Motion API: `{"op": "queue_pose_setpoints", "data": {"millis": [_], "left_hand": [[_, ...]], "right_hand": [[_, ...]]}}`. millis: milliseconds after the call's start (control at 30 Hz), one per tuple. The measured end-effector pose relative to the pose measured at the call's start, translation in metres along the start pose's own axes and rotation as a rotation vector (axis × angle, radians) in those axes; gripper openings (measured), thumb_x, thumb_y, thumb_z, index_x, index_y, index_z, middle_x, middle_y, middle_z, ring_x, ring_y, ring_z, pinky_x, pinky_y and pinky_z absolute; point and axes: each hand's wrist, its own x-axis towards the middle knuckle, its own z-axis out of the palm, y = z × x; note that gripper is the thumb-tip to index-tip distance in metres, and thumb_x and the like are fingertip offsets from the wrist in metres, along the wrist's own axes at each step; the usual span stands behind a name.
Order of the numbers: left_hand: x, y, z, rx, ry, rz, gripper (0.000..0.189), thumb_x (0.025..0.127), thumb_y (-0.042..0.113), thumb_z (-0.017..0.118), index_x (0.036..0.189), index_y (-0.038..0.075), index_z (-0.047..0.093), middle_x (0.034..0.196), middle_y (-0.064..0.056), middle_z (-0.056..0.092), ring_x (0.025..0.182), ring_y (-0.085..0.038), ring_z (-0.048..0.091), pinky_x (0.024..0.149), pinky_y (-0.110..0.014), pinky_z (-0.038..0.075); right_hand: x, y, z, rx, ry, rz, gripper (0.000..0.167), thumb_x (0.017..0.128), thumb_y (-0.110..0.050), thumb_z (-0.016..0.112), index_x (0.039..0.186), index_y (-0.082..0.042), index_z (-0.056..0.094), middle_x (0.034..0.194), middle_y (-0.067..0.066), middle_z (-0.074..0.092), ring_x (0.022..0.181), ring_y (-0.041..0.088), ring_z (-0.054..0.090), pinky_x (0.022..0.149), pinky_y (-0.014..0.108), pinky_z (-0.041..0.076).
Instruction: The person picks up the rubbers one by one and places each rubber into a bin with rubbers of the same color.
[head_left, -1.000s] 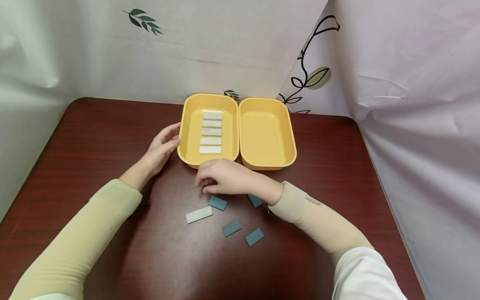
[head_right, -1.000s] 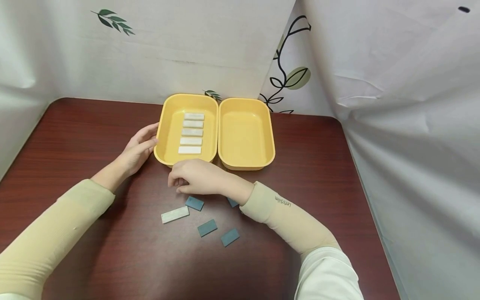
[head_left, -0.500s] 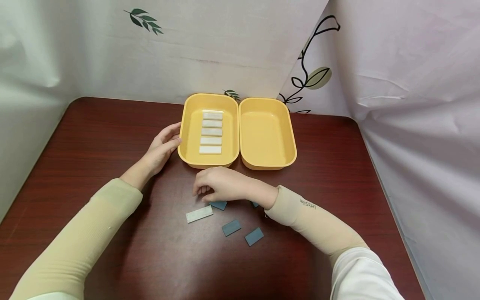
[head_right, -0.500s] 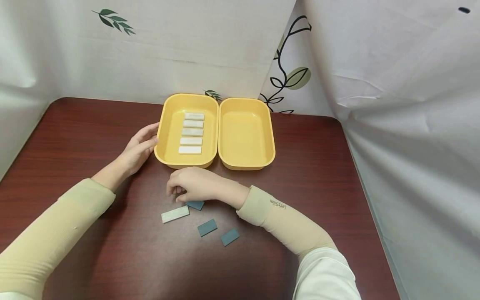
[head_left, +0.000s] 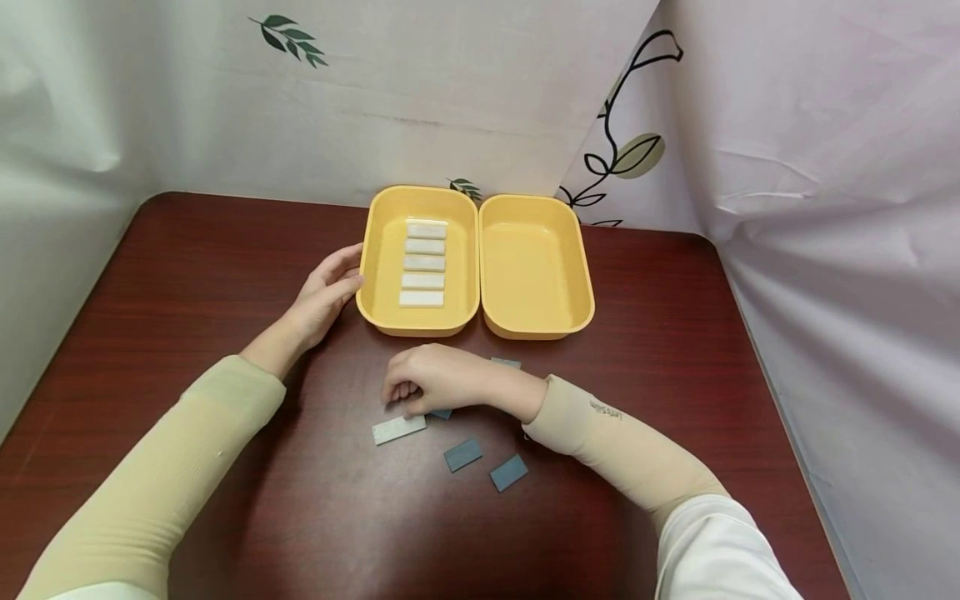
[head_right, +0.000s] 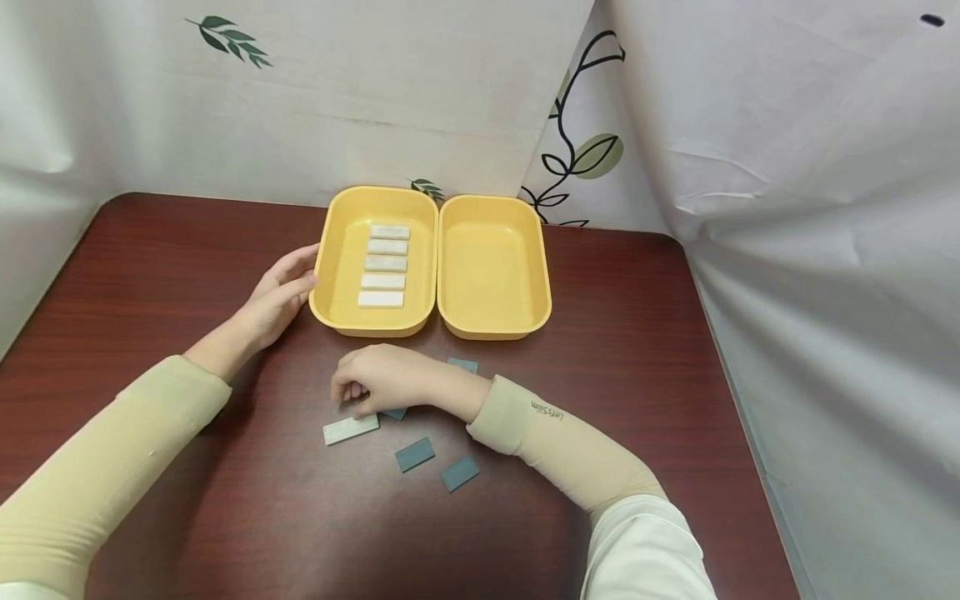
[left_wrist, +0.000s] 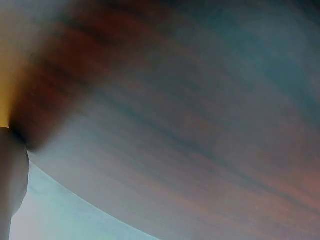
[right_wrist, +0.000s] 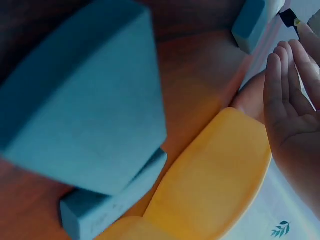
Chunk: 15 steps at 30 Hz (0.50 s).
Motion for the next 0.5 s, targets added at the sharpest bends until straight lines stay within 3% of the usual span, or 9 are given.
{"op": "queue_pose_setpoints", "data": {"millis": [500], "left_hand": [[-0.0017, 0.0028, 0.0009, -0.010, 0.005, -0.010, 0.058, 0.109, 0.004, 0.050, 0.165, 0.003, 0.032, 0.151, 0.000, 0.048, 0.132, -0.010, 0.051, 0.106, -0.015, 0.046]], "right_hand": [[0.0051, 0.0018, 0.0067, 0.043, -0.085, 0.028, 0.025, 0.091, -0.014, 0.086, 0.114, -0.012, 0.078, 0.112, 0.000, 0.073, 0.101, 0.010, 0.066, 0.088, 0.012, 0.048]]}}
